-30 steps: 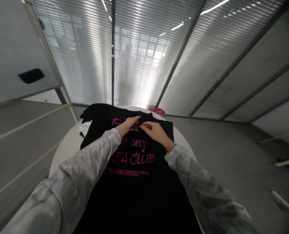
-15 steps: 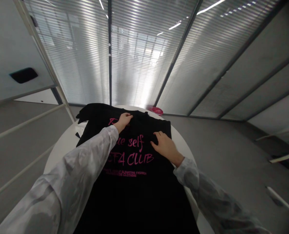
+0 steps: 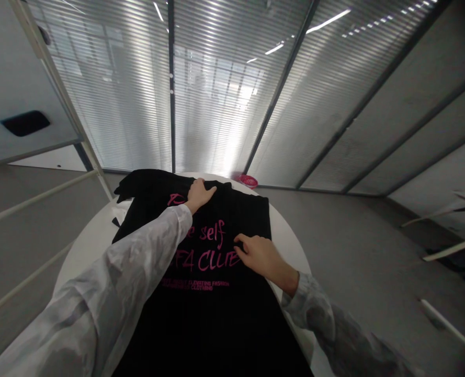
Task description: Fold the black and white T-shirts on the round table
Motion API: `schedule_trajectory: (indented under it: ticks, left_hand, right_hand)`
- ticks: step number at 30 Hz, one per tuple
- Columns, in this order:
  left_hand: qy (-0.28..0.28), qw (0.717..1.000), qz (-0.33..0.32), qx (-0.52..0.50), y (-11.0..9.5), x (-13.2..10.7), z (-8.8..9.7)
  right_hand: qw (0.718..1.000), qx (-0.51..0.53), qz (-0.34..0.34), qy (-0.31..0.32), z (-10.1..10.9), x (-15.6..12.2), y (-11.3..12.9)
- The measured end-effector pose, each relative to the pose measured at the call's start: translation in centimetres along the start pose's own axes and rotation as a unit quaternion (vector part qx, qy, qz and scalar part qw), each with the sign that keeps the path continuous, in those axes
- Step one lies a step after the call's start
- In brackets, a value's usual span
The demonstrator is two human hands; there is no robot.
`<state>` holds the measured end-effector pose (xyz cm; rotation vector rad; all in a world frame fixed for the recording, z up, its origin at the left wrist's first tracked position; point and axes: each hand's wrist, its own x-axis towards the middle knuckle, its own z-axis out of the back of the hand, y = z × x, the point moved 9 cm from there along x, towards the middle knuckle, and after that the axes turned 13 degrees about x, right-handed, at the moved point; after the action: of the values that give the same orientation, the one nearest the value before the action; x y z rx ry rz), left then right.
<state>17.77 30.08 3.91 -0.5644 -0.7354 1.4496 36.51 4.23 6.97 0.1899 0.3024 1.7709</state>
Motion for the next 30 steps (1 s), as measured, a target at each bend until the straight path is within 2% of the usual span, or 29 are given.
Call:
schedule_trajectory:
  ticks: [2, 4, 5, 7, 10, 12, 16, 22, 27, 30]
  left_hand:
    - [0.002, 0.993, -0.086, 0.081, -2.2, 0.1, -0.6]
    - [0.041, 0.984, -0.118, 0.129, -3.2, 0.5, -2.2]
    - [0.061, 0.982, -0.118, 0.138, -3.4, 0.9, -2.9]
    - [0.089, 0.980, -0.113, 0.140, -3.6, 1.8, -4.4]
    - [0.108, 0.979, -0.110, 0.134, -4.0, 3.4, -6.1]
    - [0.119, 0.978, -0.109, 0.133, -4.5, 4.5, -7.2]
    - [0.113, 0.979, -0.089, 0.146, -5.5, 6.5, -8.7]
    - [0.091, 0.980, -0.029, 0.173, -5.8, 8.9, -10.6]
    - [0.053, 0.986, 0.006, 0.160, -5.4, 11.0, -10.7]
    - [0.053, 0.987, 0.012, 0.153, -5.2, 12.1, -10.9]
  right_hand:
    - [0.998, 0.023, 0.050, 0.036, -0.5, 0.4, 1.1]
    - [0.992, 0.053, 0.104, 0.037, -0.6, 1.0, 1.6]
    - [0.989, 0.074, 0.124, 0.017, -0.5, 1.4, 1.6]
    - [0.980, 0.130, 0.139, -0.062, 0.1, 2.1, 0.6]
    - [0.948, 0.203, 0.162, -0.183, 0.5, 2.3, -0.9]
    - [0.934, 0.208, 0.198, -0.212, 0.1, 2.1, -0.9]
    - [0.938, 0.170, 0.227, -0.197, -0.9, 2.2, 0.0]
    - [0.953, 0.161, 0.176, -0.187, -1.6, 3.1, -1.3]
    - [0.966, 0.147, 0.151, -0.150, -3.4, 3.8, -2.3]
    - [0.968, 0.143, 0.148, -0.144, -3.8, 3.9, -2.5]
